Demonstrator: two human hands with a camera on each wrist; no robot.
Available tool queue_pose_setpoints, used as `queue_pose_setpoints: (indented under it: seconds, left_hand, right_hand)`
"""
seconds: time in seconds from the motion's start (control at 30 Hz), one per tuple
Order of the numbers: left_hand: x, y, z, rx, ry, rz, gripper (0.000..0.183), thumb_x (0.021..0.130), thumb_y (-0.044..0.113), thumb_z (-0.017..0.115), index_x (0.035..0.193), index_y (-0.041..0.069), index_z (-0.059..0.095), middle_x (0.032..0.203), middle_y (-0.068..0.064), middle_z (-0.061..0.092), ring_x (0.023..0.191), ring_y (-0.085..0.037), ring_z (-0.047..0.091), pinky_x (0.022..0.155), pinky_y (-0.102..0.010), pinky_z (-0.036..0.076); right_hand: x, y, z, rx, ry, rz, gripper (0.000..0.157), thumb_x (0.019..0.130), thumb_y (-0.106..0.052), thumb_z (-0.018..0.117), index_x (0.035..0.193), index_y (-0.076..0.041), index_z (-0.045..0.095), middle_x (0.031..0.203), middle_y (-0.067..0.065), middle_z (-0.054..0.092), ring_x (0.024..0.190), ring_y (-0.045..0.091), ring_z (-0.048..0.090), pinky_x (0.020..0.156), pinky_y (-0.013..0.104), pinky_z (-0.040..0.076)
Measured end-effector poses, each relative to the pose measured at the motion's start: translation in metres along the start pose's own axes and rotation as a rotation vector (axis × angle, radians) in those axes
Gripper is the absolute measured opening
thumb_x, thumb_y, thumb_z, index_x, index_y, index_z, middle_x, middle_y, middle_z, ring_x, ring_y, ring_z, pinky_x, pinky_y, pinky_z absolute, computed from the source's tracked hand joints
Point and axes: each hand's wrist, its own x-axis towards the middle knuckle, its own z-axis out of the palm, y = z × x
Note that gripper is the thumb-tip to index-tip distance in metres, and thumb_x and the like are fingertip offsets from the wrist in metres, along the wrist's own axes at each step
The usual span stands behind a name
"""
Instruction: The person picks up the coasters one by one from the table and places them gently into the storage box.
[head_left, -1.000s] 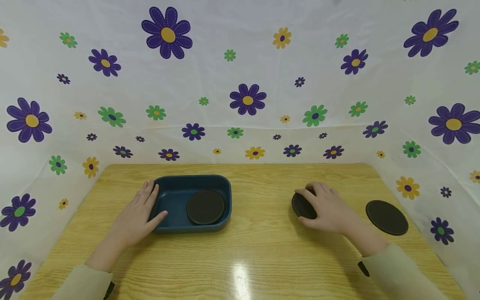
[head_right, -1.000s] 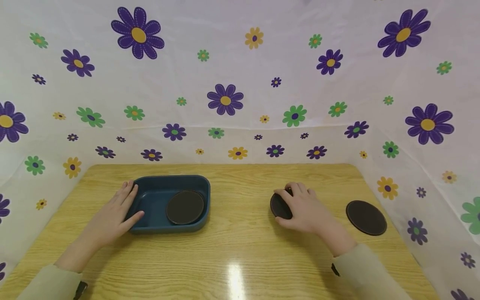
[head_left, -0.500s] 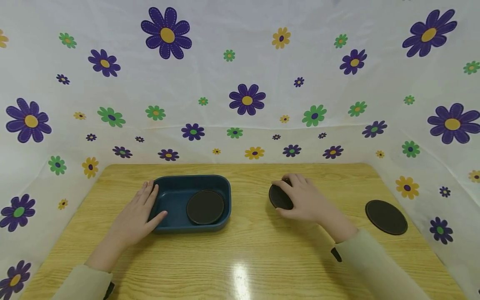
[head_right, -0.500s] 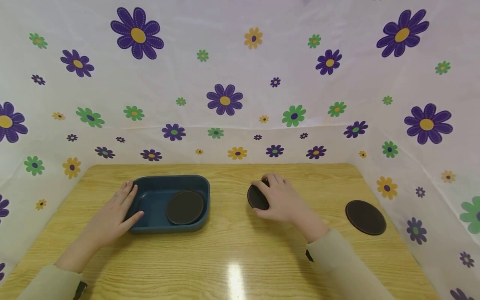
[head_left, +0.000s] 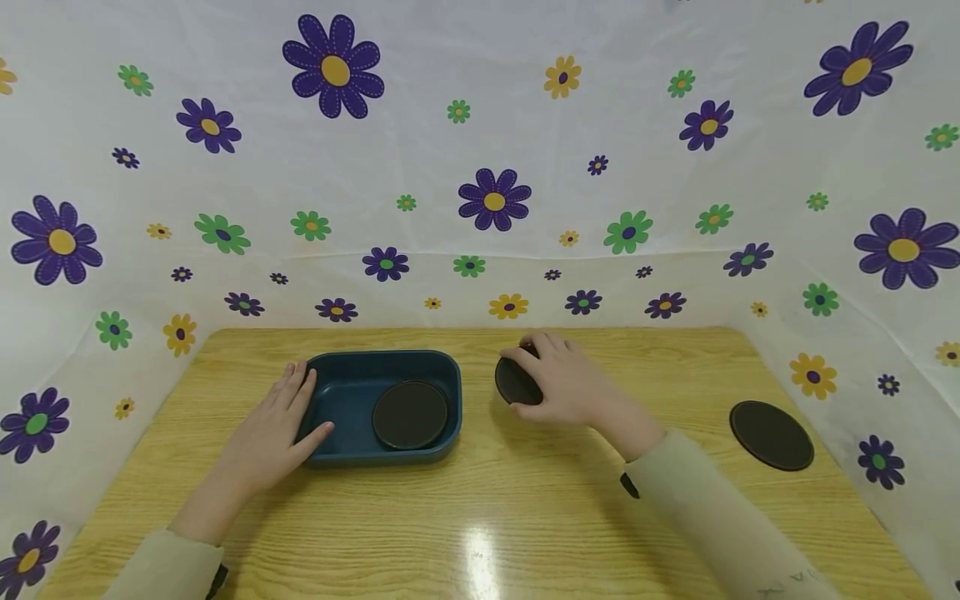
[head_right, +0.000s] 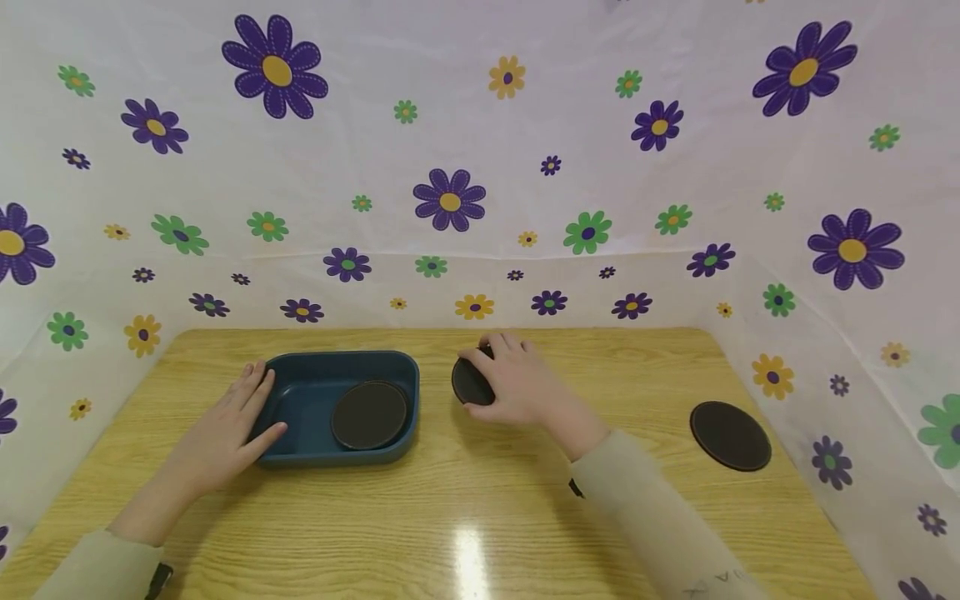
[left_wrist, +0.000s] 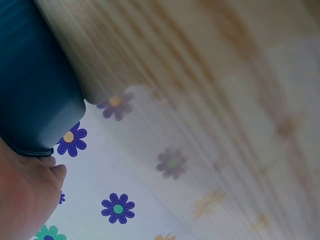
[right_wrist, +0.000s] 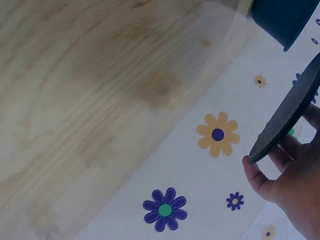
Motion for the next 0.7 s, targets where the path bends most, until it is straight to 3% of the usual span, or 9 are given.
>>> queue_pose_setpoints:
  seconds: [0.7]
  left_hand:
    - [0.001,0.001,-0.002,-0.002,-0.002,0.009,0.091,0.106,0.052,0.057,0.166,-0.008,0.023,0.174,-0.030,0.018,0.164,-0.047,0.015,0.131,-0.064,0.024]
  right_hand:
    - [0.048,-0.047,0.004,-0.104,-0.065,-0.180,0.079,0.090,-0.065,0.067,0.157,-0.027,0.048,0.152,0.013,0.049,0.138,0.032,0.048,0.109,0.052,0.048]
